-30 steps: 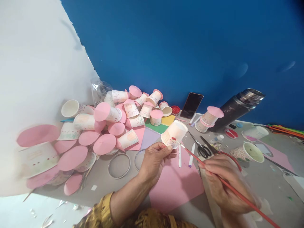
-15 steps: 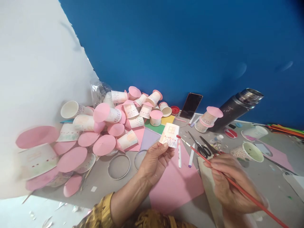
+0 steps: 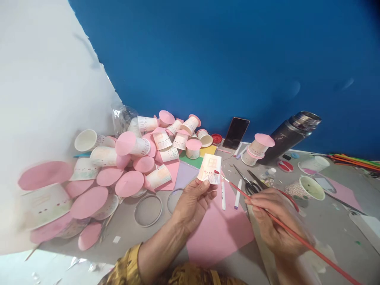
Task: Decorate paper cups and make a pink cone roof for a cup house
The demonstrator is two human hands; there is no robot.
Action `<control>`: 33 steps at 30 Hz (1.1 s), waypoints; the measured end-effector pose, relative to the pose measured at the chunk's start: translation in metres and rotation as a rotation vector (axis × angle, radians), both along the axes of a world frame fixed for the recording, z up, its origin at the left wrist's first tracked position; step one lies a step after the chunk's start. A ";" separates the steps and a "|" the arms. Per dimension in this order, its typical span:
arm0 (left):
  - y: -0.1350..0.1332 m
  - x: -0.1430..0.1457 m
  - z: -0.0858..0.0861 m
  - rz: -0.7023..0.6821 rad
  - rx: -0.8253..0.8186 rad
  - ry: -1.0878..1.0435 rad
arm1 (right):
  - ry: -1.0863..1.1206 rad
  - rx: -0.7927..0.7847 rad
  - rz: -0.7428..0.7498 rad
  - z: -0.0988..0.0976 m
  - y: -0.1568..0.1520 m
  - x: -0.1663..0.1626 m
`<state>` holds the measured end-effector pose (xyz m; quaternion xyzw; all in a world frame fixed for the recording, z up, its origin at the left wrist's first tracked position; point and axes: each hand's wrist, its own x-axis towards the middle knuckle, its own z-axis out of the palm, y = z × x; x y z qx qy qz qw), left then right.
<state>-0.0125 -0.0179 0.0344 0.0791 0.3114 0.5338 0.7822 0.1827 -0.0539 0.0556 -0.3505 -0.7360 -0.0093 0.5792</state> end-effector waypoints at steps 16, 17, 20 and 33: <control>0.001 0.002 0.001 -0.009 -0.002 -0.012 | 0.016 -0.014 0.006 0.000 -0.001 0.001; 0.001 0.001 0.001 -0.012 0.001 -0.015 | 0.035 -0.005 -0.003 -0.002 -0.001 0.001; 0.001 0.000 0.001 -0.019 0.006 -0.020 | 0.043 -0.002 -0.026 -0.004 -0.001 0.002; 0.001 0.001 0.002 -0.013 -0.008 -0.030 | -0.009 -0.023 -0.026 0.000 -0.001 0.001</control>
